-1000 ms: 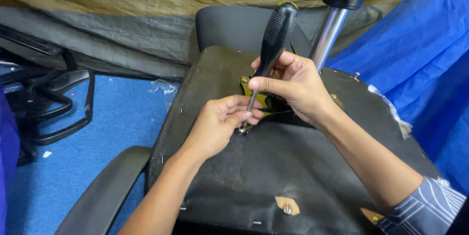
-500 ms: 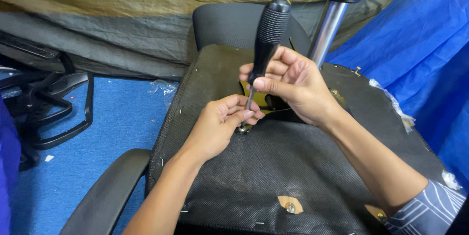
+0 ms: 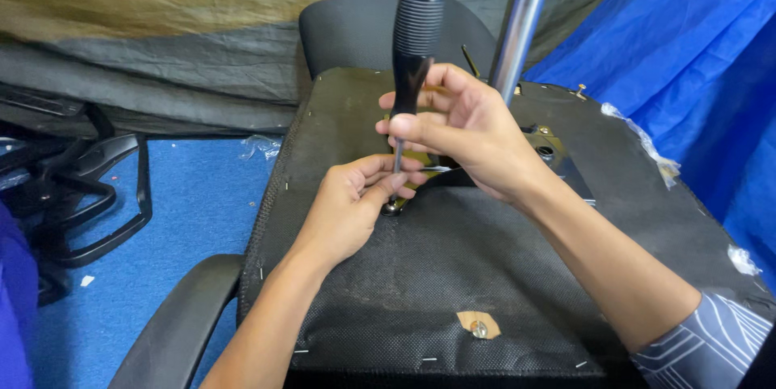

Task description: The person uses a screwdriver to tighten screws into a metal bracket attached to the underside of an office chair seat. The person holds the bracket with one hand while turning the screwdriver with the other, working on multiple screw holes in sequence.

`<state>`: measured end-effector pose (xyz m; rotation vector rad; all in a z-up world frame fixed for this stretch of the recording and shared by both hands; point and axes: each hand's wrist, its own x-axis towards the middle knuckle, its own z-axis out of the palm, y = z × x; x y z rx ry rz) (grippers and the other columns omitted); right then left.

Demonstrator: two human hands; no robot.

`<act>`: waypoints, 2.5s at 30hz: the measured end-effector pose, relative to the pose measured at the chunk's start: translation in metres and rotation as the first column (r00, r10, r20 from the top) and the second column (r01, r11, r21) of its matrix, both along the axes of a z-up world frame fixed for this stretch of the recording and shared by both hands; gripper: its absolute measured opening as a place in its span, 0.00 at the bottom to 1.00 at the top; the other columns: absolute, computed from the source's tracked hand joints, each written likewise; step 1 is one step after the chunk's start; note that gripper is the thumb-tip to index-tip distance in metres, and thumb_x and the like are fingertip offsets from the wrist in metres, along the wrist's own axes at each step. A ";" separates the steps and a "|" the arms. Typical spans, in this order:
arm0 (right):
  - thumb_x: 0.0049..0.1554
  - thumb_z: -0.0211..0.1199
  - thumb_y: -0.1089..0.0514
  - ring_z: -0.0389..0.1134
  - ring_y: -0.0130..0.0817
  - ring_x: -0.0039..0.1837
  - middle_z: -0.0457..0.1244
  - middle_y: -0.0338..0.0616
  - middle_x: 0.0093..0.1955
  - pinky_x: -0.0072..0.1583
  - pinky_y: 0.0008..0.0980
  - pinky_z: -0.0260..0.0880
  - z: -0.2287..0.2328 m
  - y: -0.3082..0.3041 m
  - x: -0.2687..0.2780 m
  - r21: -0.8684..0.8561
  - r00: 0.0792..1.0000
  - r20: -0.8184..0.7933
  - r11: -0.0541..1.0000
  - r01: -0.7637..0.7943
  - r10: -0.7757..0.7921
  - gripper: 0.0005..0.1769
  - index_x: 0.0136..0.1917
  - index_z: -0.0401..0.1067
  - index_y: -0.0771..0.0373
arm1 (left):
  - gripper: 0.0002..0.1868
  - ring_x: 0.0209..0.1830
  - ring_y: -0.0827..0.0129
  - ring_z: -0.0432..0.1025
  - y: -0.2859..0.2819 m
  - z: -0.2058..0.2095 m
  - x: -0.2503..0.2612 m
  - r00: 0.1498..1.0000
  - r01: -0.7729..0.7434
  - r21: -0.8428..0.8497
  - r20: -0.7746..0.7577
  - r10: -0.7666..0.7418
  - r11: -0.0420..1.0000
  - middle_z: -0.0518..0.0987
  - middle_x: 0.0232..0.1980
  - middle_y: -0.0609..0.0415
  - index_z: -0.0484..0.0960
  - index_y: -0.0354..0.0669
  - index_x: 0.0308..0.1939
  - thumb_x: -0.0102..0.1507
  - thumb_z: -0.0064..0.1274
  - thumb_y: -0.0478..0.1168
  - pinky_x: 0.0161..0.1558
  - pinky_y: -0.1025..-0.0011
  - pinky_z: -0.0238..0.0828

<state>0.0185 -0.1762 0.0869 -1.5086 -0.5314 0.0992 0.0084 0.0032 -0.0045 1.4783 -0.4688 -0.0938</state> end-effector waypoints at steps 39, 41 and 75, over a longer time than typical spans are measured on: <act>0.52 0.75 0.63 0.67 0.19 0.39 0.66 0.35 0.38 0.46 0.22 0.71 -0.002 0.003 -0.014 -0.048 0.959 0.154 0.967 0.249 -0.239 0.17 0.54 0.77 0.66 | 0.13 0.47 0.73 0.80 -0.004 0.004 -0.009 0.997 -0.024 -0.009 0.067 0.025 1.000 0.87 0.45 0.53 0.83 0.35 0.53 0.68 0.49 0.35 0.55 0.73 0.76; 0.52 0.76 0.64 0.67 0.19 0.40 0.66 0.36 0.39 0.46 0.22 0.72 -0.002 -0.001 -0.012 -0.055 0.953 0.168 0.963 0.264 -0.252 0.17 0.55 0.77 0.67 | 0.15 0.45 0.72 0.79 -0.004 0.006 -0.009 0.997 -0.049 0.045 0.066 0.046 0.998 0.87 0.45 0.53 0.84 0.38 0.55 0.68 0.49 0.37 0.53 0.73 0.76; 0.60 0.64 0.66 0.71 0.28 0.58 0.69 0.45 0.58 0.59 0.28 0.73 -0.014 0.018 -0.039 0.066 0.942 0.258 0.976 0.206 -0.216 0.21 0.65 0.63 0.64 | 0.06 0.37 0.48 0.81 0.002 0.025 -0.042 0.827 -0.452 0.303 0.495 0.266 0.839 0.85 0.33 0.43 0.80 0.40 0.44 0.66 0.50 0.36 0.39 0.54 0.76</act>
